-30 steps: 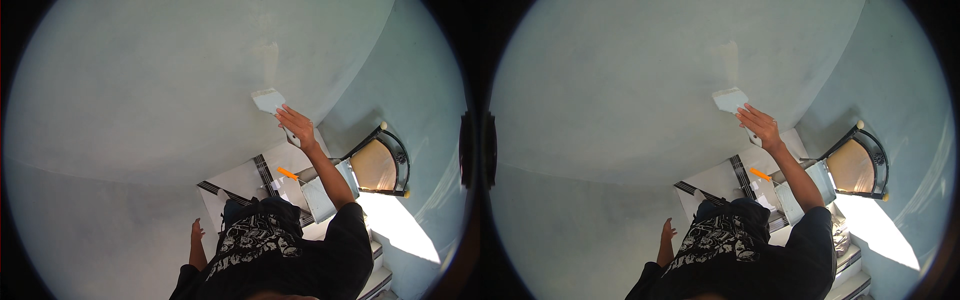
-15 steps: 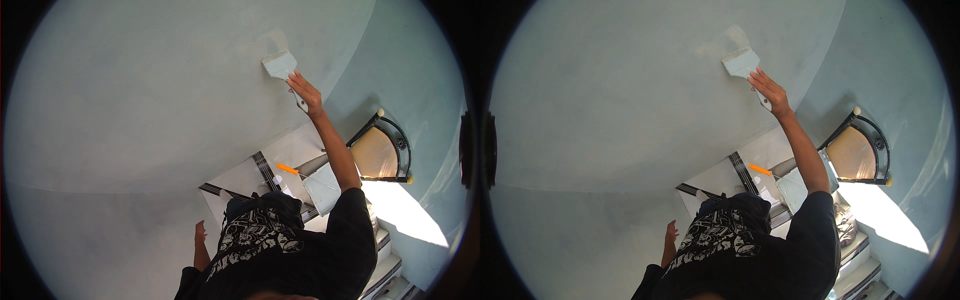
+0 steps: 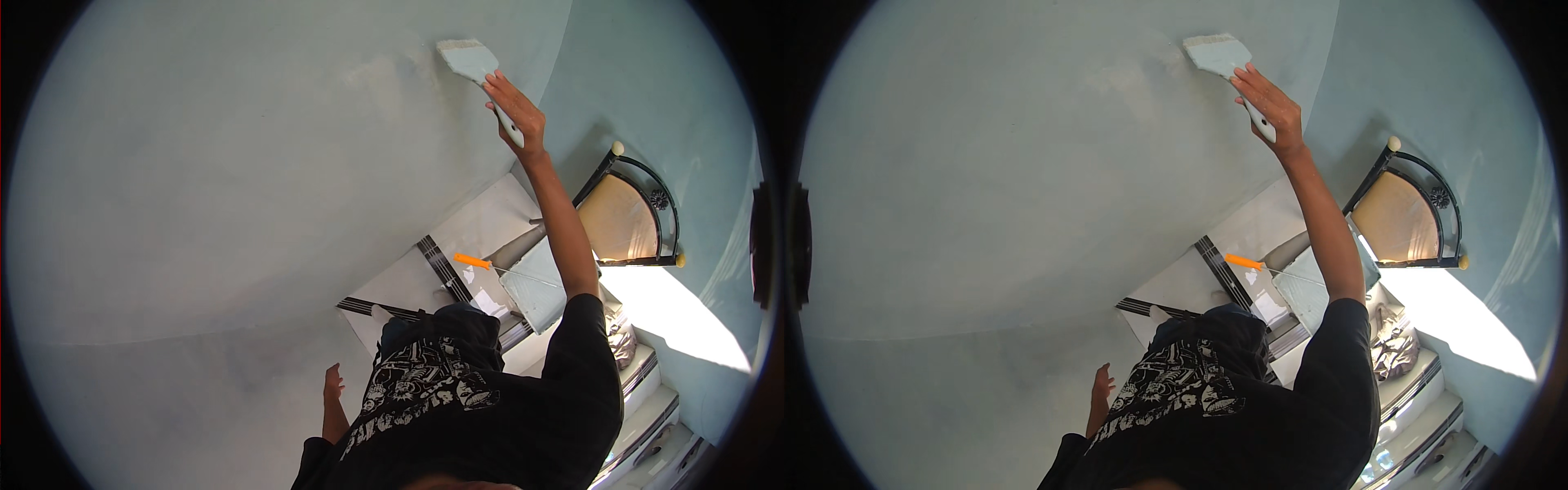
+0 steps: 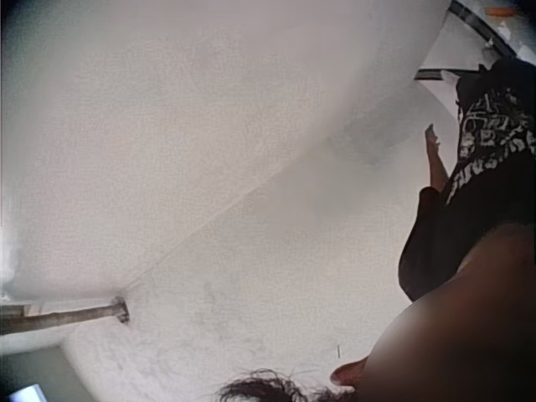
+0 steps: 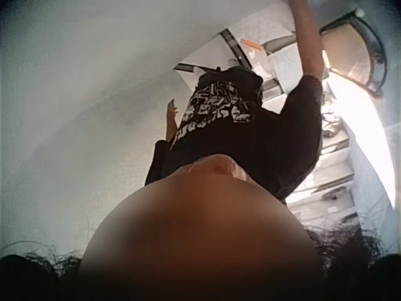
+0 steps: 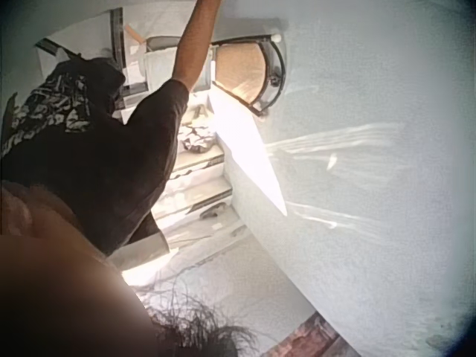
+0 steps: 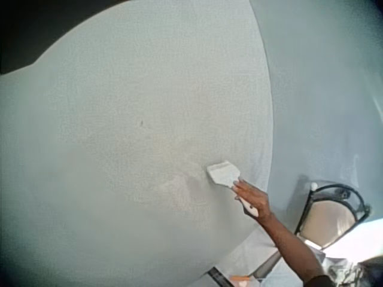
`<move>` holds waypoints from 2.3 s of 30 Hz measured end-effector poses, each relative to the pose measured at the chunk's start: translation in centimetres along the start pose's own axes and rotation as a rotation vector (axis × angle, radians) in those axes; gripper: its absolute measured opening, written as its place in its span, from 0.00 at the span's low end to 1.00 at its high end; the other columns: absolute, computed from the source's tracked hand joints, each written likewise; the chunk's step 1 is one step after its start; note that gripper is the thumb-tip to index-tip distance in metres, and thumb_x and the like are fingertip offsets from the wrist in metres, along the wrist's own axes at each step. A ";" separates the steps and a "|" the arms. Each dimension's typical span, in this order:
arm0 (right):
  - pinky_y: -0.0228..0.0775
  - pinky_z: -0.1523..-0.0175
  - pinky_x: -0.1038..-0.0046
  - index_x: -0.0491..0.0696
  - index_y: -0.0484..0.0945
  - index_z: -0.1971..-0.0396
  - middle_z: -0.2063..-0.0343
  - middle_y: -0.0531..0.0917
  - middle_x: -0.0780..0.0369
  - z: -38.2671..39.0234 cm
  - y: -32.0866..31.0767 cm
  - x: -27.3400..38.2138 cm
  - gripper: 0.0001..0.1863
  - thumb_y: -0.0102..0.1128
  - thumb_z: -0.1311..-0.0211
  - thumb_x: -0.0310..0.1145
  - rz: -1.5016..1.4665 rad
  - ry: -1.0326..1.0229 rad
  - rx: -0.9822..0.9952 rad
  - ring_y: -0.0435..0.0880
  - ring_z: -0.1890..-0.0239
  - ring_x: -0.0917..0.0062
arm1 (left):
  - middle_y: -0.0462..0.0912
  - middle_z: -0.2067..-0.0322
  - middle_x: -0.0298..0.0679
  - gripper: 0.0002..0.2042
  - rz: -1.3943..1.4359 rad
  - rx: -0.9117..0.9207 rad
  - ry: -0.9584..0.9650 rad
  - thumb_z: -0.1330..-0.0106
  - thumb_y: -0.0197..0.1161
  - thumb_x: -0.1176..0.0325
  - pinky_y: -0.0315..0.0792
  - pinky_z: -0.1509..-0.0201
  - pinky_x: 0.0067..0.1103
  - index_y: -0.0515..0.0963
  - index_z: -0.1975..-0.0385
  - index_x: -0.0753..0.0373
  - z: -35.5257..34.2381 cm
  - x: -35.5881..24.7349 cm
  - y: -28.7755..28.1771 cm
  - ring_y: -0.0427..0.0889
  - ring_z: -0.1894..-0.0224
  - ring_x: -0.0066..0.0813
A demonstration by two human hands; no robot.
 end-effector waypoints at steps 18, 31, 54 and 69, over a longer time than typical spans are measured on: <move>0.83 0.45 0.67 0.49 0.83 0.44 0.49 0.88 0.59 15.0 7.5 1.7 0.32 0.70 0.55 0.17 -0.203 0.298 0.445 0.87 0.45 0.62 | 0.57 0.23 0.37 0.36 -0.089 -0.010 0.002 0.28 0.53 0.39 0.66 0.35 0.52 0.58 0.24 0.47 -0.1 -2.8 -1.5 0.65 0.28 0.53; 0.91 0.58 0.67 0.36 0.69 0.56 0.55 0.77 0.49 -3.2 6.5 11.5 0.07 0.56 0.28 0.22 -0.859 0.603 -0.592 0.88 0.60 0.66 | 0.60 0.26 0.41 0.34 0.021 0.035 -0.013 0.29 0.55 0.40 0.67 0.36 0.53 0.60 0.25 0.44 -0.6 4.1 1.1 0.67 0.30 0.50; 0.84 0.62 0.74 0.41 0.69 0.62 0.68 0.81 0.56 21.1 17.5 10.6 0.06 0.54 0.30 0.27 -0.570 1.511 -0.673 0.87 0.69 0.74 | 0.64 0.28 0.41 0.35 0.050 0.010 0.029 0.32 0.59 0.38 0.66 0.37 0.52 0.64 0.29 0.46 -1.8 3.2 -0.8 0.69 0.31 0.48; 0.77 0.67 0.72 0.39 0.72 0.57 0.65 0.78 0.56 13.0 18.2 6.4 0.13 0.61 0.40 0.25 -0.667 1.689 -0.536 0.80 0.78 0.73 | 0.64 0.28 0.40 0.35 0.054 0.045 -0.159 0.29 0.56 0.41 0.68 0.35 0.53 0.61 0.26 0.51 -1.5 9.0 2.8 0.70 0.33 0.49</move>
Point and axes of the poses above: each hand's wrist, its own z-axis away from the middle knuckle, its own y-axis out of the palm, x = y × z, the point moved 9 cm from there along -z, towards the middle knuckle
